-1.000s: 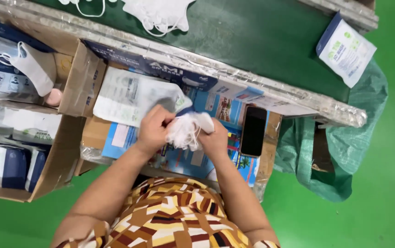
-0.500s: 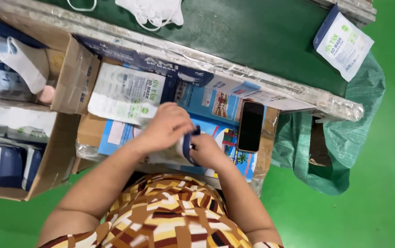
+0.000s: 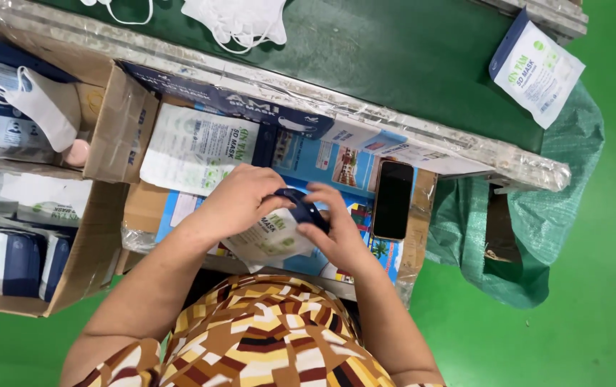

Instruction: Packaging face masks into boxes in a manufacturing environment.

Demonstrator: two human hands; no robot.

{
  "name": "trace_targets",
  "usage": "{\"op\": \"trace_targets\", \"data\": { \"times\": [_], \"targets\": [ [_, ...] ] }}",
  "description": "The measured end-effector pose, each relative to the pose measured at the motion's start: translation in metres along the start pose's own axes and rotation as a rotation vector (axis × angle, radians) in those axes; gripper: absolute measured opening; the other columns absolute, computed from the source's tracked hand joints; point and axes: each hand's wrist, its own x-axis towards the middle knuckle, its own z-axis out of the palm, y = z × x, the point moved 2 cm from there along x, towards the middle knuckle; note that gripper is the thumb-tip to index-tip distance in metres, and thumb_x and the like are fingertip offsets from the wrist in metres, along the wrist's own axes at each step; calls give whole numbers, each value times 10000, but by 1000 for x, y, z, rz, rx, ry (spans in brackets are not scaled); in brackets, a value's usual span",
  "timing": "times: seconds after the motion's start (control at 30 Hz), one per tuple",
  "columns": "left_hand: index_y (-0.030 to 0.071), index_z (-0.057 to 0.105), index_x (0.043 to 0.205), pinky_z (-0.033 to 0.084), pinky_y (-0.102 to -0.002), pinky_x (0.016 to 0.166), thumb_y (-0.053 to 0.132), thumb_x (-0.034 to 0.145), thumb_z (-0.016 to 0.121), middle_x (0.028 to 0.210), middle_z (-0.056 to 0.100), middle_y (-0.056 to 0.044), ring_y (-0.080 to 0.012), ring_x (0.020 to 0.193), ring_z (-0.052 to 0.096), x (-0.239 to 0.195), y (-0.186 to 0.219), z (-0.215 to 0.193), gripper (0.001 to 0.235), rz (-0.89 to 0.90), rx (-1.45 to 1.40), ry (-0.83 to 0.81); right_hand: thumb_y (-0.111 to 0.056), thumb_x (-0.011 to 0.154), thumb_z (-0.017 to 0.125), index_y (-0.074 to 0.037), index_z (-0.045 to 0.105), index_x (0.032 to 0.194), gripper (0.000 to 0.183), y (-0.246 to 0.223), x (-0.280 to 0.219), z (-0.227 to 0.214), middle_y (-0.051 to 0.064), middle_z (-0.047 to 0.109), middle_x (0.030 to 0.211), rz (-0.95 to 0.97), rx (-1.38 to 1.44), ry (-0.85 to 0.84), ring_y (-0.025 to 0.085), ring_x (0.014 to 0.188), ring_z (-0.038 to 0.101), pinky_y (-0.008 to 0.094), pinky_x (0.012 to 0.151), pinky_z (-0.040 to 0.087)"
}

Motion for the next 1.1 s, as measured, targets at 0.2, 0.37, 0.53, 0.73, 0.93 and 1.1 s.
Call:
{"op": "trace_targets", "data": {
  "times": [0.2, 0.37, 0.53, 0.73, 0.93, 1.1],
  "targets": [
    [72, 695, 843, 453, -444, 836, 214, 847, 732, 893, 657, -74, -322, 882, 610, 2, 18, 16, 146, 150, 164, 21, -59, 941, 691, -45, 700, 1043, 104, 47, 2, 16, 81, 711, 973, -120, -57, 79, 201, 869, 678, 313, 799, 537],
    [76, 710, 868, 476, -433, 848, 202, 852, 741, 922, 673, -72, -307, 915, 630, 8, 1, 9, 130, 104, 54, 35, -49, 913, 673, -30, 689, 1028, 118, 80, -1, -8, 88, 680, 909, -66, -60, -11, 199, 827, 652, 312, 763, 528],
    [25, 681, 1208, 500, -442, 966, 257, 878, 786, 1188, 679, -174, -340, 1096, 644, 67, -60, -40, 417, -29, 66, 337, -180, 983, 563, -3, 676, 1065, 225, 52, 8, -38, 86, 708, 955, 141, 264, 291, 216, 875, 677, 323, 786, 547],
    [-32, 429, 1479, 258, -687, 1095, 747, 776, 817, 1474, 358, -389, -611, 1320, 344, 174, -129, -77, 1119, -160, 820, 683, -275, 1013, 501, -78, 608, 1281, 349, 81, 9, -30, 61, 701, 1156, 190, 917, 467, 217, 940, 702, 363, 847, 553],
    [75, 524, 1513, 513, -553, 1032, 206, 1127, 561, 1372, 671, -228, -421, 1242, 657, 181, -114, -91, 409, -445, 639, 195, -176, 1084, 550, 47, 604, 1346, 348, 107, -6, -28, 188, 671, 1190, 239, 699, 274, 250, 1006, 682, 406, 925, 536],
    [-13, 584, 1370, 577, -342, 962, 97, 997, 632, 1244, 716, -100, -156, 1088, 684, 104, -54, -46, 393, -149, -756, 102, -316, 952, 634, -132, 318, 1521, 677, 27, 11, -48, 44, 515, 1469, 37, 746, 284, 197, 1362, 527, 395, 1117, 434]
  ]
}}
